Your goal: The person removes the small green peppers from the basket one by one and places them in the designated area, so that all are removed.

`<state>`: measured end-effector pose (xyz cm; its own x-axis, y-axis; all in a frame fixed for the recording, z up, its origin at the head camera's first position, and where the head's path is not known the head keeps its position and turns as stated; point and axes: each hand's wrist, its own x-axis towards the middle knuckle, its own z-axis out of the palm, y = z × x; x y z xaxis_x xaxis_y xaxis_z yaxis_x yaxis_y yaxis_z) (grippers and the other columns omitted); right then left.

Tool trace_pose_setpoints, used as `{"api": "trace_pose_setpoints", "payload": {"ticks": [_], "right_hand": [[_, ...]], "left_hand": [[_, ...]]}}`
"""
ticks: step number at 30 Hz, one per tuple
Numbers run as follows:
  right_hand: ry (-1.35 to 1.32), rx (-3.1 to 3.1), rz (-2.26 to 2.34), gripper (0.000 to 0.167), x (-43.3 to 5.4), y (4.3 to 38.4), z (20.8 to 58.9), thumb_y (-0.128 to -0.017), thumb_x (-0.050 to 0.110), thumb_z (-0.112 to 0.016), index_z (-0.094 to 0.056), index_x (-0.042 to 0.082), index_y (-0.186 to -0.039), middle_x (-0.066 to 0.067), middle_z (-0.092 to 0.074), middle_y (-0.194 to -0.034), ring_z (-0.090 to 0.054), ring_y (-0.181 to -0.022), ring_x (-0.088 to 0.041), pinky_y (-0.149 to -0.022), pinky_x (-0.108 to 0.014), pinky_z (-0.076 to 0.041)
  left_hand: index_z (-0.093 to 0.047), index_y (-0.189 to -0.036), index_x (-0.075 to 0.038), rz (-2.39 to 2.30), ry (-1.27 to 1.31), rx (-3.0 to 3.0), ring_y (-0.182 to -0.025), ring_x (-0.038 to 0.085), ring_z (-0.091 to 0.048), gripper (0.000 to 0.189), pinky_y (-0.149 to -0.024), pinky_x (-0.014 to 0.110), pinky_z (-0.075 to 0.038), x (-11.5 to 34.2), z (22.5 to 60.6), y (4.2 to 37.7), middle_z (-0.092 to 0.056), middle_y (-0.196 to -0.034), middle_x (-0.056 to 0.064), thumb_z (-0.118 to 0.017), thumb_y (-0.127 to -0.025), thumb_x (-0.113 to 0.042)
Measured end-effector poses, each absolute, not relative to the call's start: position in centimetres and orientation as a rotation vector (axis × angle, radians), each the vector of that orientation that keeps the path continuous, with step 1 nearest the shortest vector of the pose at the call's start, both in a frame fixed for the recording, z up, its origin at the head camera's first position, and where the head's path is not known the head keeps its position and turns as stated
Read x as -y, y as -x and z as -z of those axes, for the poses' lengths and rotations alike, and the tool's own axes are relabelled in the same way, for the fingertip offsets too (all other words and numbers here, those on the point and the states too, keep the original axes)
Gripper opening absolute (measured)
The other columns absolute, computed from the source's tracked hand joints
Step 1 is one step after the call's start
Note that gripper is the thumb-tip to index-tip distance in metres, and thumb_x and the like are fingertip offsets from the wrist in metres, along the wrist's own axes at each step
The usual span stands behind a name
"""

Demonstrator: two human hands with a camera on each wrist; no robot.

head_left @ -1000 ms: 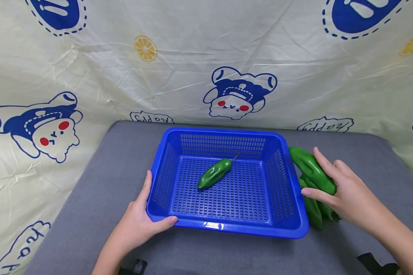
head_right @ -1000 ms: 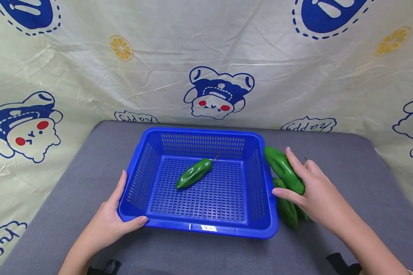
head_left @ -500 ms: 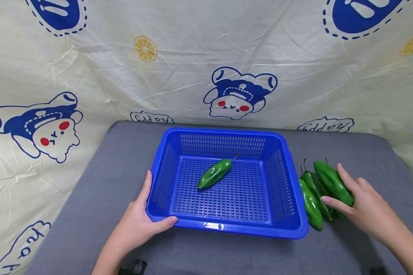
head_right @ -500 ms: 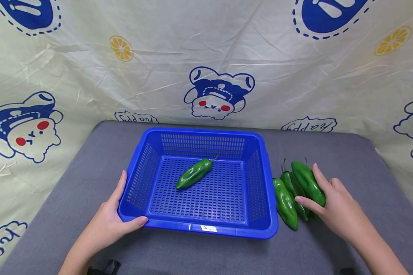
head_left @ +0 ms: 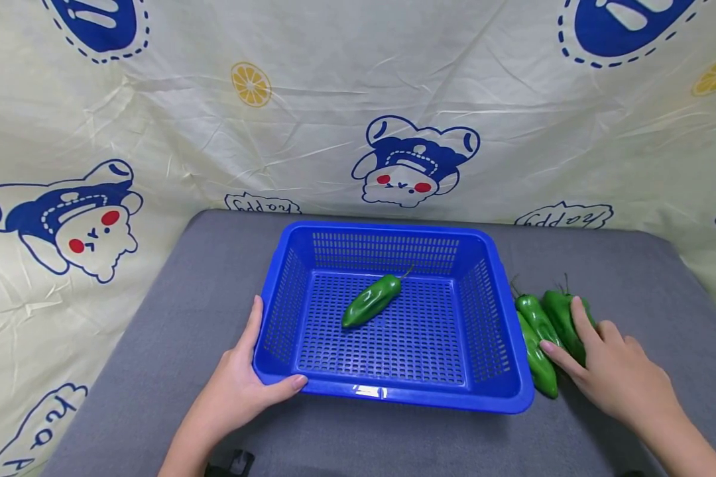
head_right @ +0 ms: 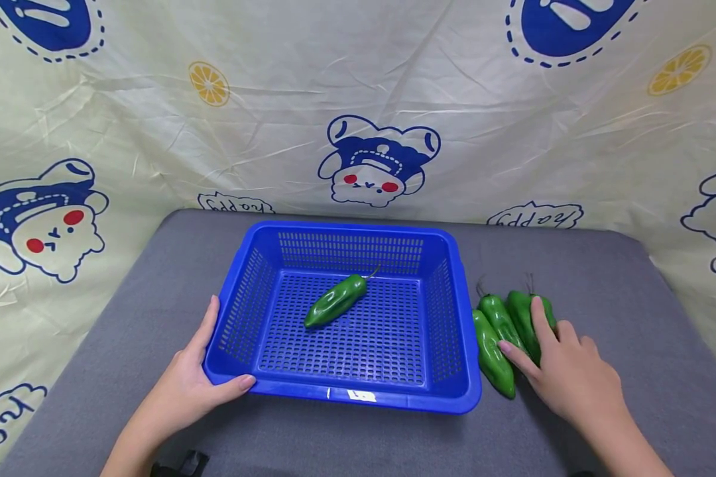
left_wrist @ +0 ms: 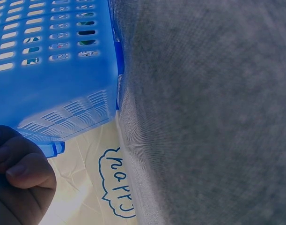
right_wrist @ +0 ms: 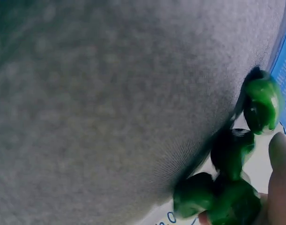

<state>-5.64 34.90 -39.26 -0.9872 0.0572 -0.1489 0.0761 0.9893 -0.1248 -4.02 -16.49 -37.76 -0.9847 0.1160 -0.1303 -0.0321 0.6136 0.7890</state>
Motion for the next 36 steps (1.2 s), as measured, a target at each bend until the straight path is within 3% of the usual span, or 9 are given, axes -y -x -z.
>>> {"api": "trace_pose_setpoints", "payload": {"ticks": [5, 12, 17, 25, 36], "right_hand": [[-0.171, -3.035, 0.133, 0.088, -34.5, 5.5, 39.1, -0.096, 0.071, -0.036, -0.005, 0.021, -0.161, -0.031, -0.043, -0.125, -0.043, -0.099, -0.057, -0.050, -0.054, -0.038], [-0.108, -3.170, 0.218, 0.081, -32.7, 6.6, 36.3, -0.098, 0.062, -0.044, -0.019, 0.015, -0.160, -0.033, -0.039, -0.140, -0.036, -0.113, -0.060, -0.075, -0.071, -0.037], [0.038, -3.219, 0.441, 0.078, -30.5, 7.6, 33.3, -0.099, 0.055, -0.051, -0.023, 0.013, -0.159, -0.032, -0.040, -0.146, -0.036, -0.124, -0.059, -0.086, -0.075, -0.032], [0.285, -3.245, 0.615, 0.080, -25.6, 9.3, 29.5, -0.094, 0.052, -0.062, -0.031, 0.012, -0.157, -0.025, -0.044, -0.150, -0.040, -0.132, -0.051, -0.097, -0.073, -0.033], [0.639, -3.157, 0.440, 0.085, -18.8, 10.1, 27.7, -0.088, 0.063, -0.062, -0.035, 0.019, -0.155, -0.015, -0.047, -0.151, -0.044, -0.136, -0.041, -0.103, -0.066, -0.041]], "left_hand": [[0.010, -0.158, -0.037, -1.307, -0.064, -2.667, -0.140, 0.037, -0.043, 0.127, -0.110, 0.063, -0.036, 16.5, 37.8, 4.0, -0.031, -0.160, 0.017, -0.084, -0.073, -0.051], [0.010, -0.158, -0.037, -1.302, -0.061, -2.671, -0.140, 0.038, -0.043, 0.127, -0.110, 0.063, -0.036, 16.5, 37.7, 4.1, -0.031, -0.160, 0.018, -0.084, -0.073, -0.052], [0.010, -0.158, -0.037, -1.296, -0.055, -2.666, -0.140, 0.038, -0.042, 0.128, -0.111, 0.063, -0.035, 16.5, 37.7, 4.0, -0.031, -0.160, 0.018, -0.084, -0.072, -0.053], [0.010, -0.157, -0.037, -1.296, -0.050, -2.660, -0.140, 0.038, -0.042, 0.128, -0.111, 0.063, -0.034, 16.5, 37.7, 4.0, -0.032, -0.160, 0.018, -0.084, -0.072, -0.053], [0.010, -0.158, -0.037, -1.299, -0.033, -2.642, -0.141, 0.037, -0.042, 0.129, -0.112, 0.063, -0.033, 16.4, 37.6, 4.1, -0.029, -0.162, 0.016, -0.084, -0.071, -0.054]]}}
